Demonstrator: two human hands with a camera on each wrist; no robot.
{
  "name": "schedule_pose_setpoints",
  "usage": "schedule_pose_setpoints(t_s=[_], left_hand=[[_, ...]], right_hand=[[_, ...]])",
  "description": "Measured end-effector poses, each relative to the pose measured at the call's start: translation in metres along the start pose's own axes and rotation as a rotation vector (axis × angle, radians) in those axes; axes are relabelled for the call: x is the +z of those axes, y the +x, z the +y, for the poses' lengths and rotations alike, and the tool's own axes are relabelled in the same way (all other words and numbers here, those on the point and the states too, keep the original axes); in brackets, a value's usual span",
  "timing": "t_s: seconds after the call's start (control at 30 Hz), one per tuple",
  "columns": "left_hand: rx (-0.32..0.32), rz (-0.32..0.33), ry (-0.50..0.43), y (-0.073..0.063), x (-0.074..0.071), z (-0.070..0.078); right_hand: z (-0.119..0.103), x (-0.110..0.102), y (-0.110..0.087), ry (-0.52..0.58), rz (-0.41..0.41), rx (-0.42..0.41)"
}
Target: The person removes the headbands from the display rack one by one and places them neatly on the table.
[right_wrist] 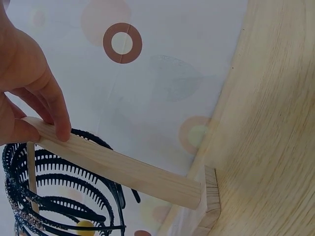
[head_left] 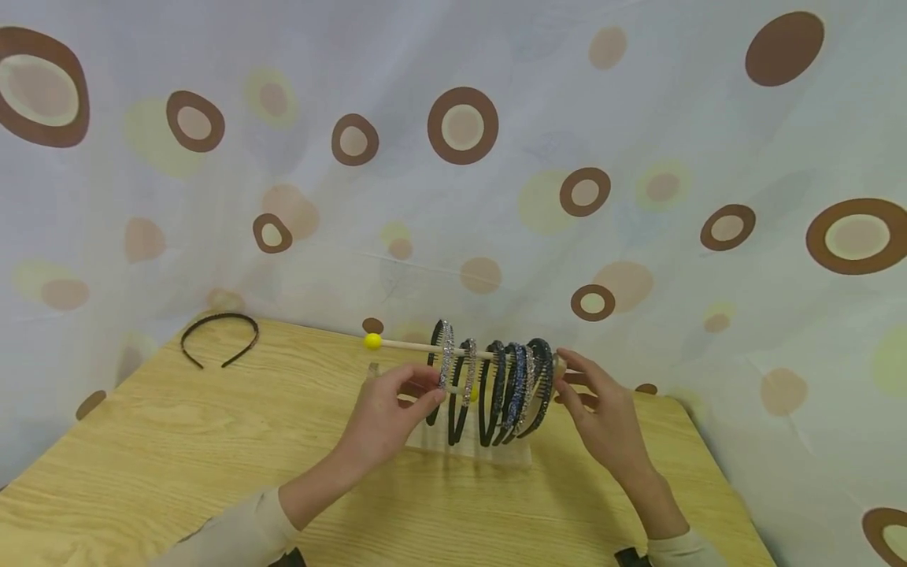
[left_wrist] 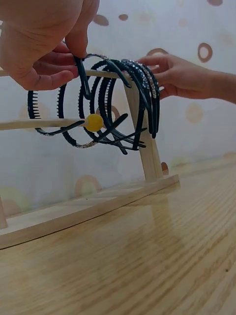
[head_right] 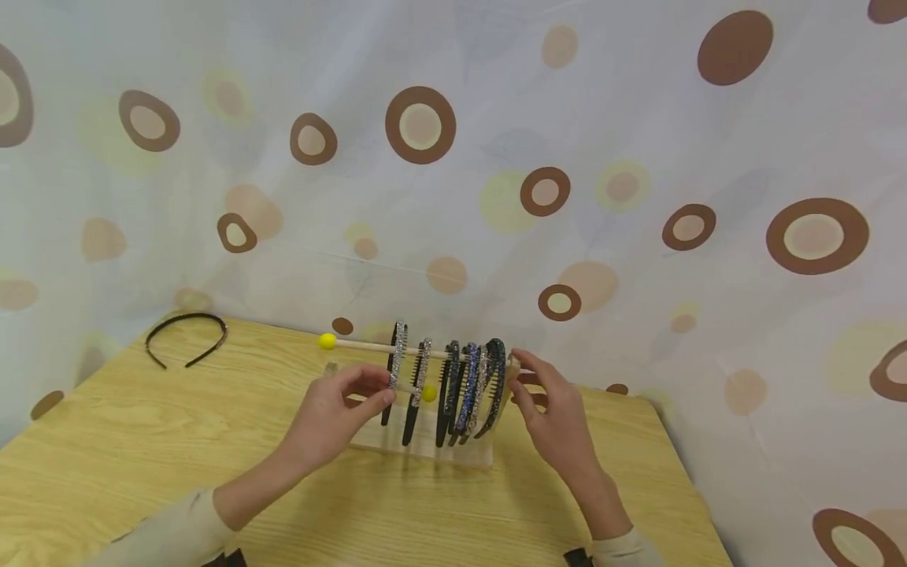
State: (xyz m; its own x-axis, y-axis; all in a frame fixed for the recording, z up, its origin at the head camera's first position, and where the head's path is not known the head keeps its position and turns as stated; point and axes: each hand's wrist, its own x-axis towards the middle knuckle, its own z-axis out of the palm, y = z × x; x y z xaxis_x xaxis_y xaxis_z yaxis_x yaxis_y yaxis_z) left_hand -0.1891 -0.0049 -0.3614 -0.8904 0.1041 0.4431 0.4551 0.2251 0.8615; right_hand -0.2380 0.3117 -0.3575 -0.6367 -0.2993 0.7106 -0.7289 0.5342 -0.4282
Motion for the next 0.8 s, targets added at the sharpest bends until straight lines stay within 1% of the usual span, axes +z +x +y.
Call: schedule_pose_setpoints(t_s=[0.1,0.2,0.33,0.47,0.57,0.67,0.73,0.8], left_hand=[[0.022,0.029,0.013,0.003,-0.006,0.002],[0.043,0.051,0.013,0.008,-0.011,0.004],[0.058,0.057,0.029,0.013,-0.017,0.008],[0.044,0.06,0.051,0.016,-0.022,0.012],[0.005,0.06,0.039,0.017,-0.025,0.012],[-0.035,0.052,0.015,0.017,-0.025,0.008],[-0.038,0.051,0.012,0.016,-0.024,0.005],[-0.024,0.059,0.019,0.015,-0.023,0.002]], right_hand=[[0.0,-0.001,-0.001,0.011,-0.006,-0.001],[-0.002,-0.002,0.0,0.023,0.005,-0.004],[-0.004,-0.001,0.002,0.031,0.036,-0.018],[-0.014,0.0,0.004,0.036,0.058,-0.042],[-0.025,0.0,0.006,0.043,0.057,-0.037],[-0.033,0.0,0.007,0.044,0.048,-0.024],[-0.037,-0.001,0.007,0.041,0.044,-0.022],[-0.038,-0.002,0.006,0.037,0.04,-0.031]])
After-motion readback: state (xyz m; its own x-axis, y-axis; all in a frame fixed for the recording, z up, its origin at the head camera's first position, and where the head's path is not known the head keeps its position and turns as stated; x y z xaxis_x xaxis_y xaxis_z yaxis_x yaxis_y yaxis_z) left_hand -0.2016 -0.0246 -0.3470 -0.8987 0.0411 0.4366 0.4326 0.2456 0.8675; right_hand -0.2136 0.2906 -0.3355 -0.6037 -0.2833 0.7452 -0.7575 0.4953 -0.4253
